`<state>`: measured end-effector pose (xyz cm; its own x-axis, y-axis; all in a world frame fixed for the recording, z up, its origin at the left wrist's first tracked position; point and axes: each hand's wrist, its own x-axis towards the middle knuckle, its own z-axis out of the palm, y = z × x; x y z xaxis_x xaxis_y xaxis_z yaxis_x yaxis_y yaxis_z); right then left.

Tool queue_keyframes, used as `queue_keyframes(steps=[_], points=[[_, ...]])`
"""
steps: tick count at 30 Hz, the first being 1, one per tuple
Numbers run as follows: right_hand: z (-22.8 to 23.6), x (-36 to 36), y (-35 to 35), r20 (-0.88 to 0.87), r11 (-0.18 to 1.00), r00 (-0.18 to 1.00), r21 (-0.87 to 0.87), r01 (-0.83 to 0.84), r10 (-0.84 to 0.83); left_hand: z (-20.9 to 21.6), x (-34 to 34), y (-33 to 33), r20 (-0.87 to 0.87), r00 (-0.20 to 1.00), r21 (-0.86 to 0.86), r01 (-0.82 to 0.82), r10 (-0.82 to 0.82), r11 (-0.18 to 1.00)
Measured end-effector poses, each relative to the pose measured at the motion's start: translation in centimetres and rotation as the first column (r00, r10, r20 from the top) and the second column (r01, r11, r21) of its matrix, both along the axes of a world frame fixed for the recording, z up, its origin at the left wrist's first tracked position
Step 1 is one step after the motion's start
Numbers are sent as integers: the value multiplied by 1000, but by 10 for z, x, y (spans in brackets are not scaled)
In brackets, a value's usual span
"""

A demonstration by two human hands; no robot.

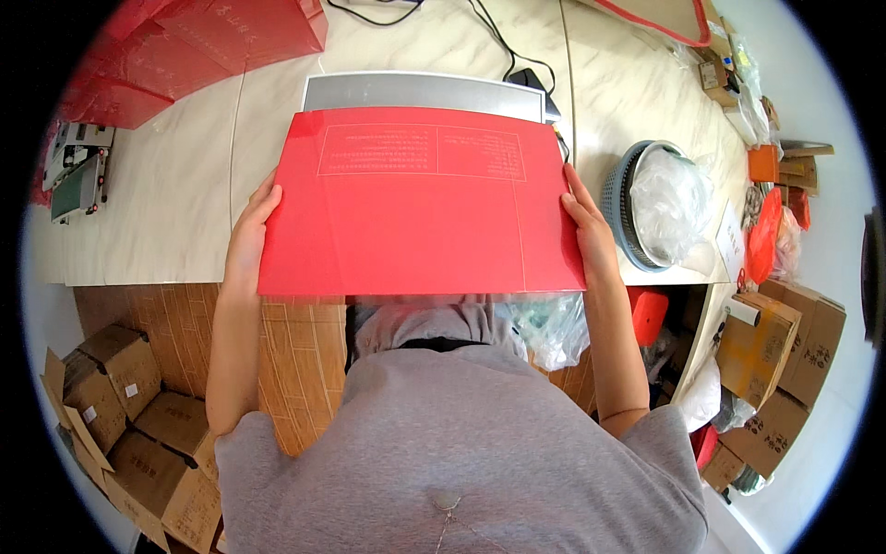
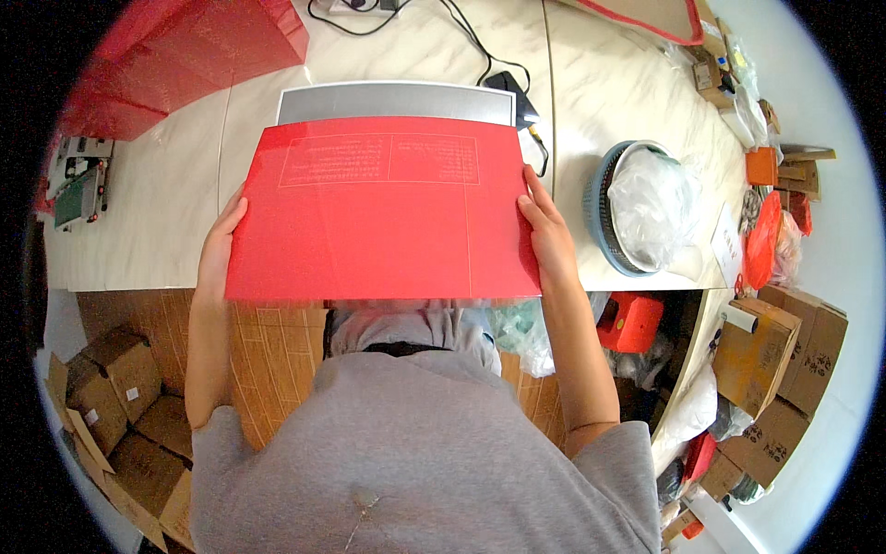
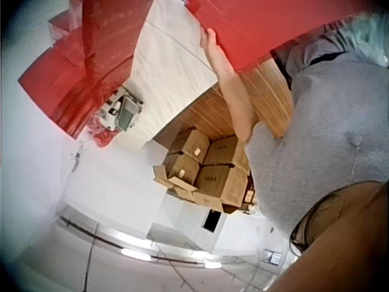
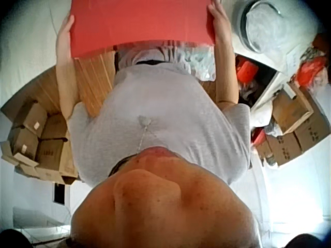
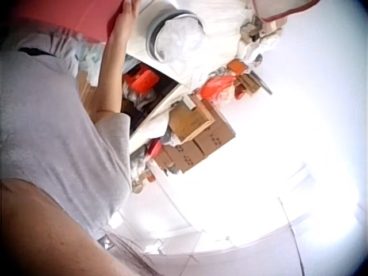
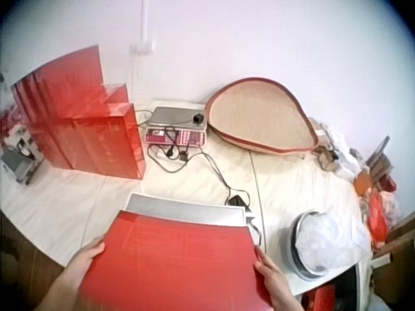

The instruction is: The person uses a wooden mallet to smooth plastic wrap on red rectangular boxes. They then place the boxes on a heat-sealing machine to shrink the wrap and seal the edges. Finally, the person places the sealed boxes into clear plastic bags.

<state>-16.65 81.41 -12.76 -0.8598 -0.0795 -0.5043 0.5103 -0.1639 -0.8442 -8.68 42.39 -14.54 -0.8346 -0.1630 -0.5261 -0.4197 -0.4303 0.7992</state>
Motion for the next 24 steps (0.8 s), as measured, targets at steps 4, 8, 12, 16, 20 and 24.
queue_keyframes(steps=[4,8,12,16,20,24], points=[[-17,-24,-8,-67,999,998,-42,9,-12,-23,-26,-7,-99,995,27,-24,26,999],[-52,-43,-12,-222,999,975,-47,-3,-8,-44,-50,-8,-179,983,-19,-47,43,999],[-79,-53,-12,-418,896,891,443,33,174,-57,-70,-2,-258,965,-62,-73,55,995],[-80,-63,4,-379,953,918,304,7,114,-80,-82,6,-305,952,-148,-50,3,988],[-84,-29,30,-337,782,901,623,-5,274,-72,-43,30,-208,976,-445,-41,-59,895],[-80,19,20,-318,765,918,644,24,238,-65,-4,27,-85,993,-469,28,-77,883]])
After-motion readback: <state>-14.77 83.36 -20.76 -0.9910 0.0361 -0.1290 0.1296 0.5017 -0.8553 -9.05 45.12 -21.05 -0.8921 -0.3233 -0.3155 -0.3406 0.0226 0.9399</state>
